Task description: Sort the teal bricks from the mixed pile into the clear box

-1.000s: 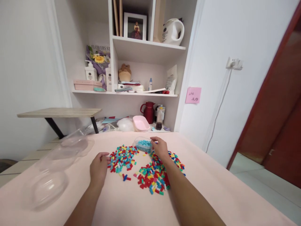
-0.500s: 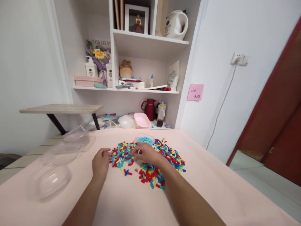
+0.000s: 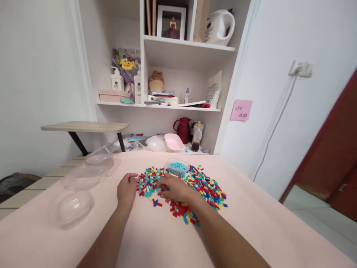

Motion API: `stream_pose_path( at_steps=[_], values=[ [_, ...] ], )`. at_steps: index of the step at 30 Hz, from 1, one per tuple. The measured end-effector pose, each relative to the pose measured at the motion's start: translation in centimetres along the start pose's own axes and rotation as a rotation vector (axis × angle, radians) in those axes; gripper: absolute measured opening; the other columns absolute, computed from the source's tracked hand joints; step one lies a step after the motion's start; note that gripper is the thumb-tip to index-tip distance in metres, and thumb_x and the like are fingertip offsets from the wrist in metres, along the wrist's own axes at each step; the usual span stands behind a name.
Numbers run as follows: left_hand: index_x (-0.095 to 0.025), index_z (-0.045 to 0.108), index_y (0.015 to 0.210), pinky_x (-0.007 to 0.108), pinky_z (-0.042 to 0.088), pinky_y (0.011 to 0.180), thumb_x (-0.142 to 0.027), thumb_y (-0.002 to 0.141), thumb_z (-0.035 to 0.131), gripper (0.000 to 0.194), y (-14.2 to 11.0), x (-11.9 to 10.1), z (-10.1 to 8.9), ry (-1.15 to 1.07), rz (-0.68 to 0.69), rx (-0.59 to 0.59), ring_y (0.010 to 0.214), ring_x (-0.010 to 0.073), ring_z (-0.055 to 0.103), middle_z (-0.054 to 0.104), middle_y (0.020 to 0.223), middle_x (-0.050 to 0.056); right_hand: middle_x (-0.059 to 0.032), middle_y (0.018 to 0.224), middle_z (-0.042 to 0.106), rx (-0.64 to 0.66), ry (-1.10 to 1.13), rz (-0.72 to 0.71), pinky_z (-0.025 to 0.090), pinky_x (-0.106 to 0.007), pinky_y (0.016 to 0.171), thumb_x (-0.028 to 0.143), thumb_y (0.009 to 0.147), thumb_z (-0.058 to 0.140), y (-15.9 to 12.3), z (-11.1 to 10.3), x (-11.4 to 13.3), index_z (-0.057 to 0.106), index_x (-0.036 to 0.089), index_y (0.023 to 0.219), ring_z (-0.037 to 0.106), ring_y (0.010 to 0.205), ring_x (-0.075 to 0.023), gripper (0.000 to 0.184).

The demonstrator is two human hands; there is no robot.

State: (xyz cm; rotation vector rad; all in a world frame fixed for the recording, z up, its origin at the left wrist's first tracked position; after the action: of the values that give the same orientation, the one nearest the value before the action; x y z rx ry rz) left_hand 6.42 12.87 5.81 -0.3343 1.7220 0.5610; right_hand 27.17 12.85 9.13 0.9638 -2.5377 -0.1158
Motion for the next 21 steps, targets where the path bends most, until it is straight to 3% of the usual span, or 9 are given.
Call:
stream_pose_path(
  at_steps=[21],
  values=[
    [-0.023, 0.066, 0.079, 0.03, 0.052, 0.063, -0.021, 0.068, 0.047, 0.022, -0.16, -0.4, 0.0, 0.024, -0.003, 0.003, 0.062, 0.0172, 0.064, 0.068, 0.068, 0.0, 0.0033, 0.082, 0.06, 0.062, 0.111, 0.023, 0.032, -0.021, 0.058, 0.012, 0.07, 0.073, -0.09, 0.33, 0.69, 0.063, 0.02, 0.087, 0.05, 0.068, -0.0109, 0.022]
  ],
)
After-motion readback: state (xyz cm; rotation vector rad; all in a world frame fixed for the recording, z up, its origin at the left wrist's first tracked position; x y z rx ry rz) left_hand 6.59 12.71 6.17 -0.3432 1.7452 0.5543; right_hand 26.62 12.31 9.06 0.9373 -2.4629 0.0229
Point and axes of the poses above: each hand's wrist, its own y-axis towards the middle knuckle, its own z-axis out of the palm, x = y × z, the point moved 10 cm from there along y, towards the middle knuckle
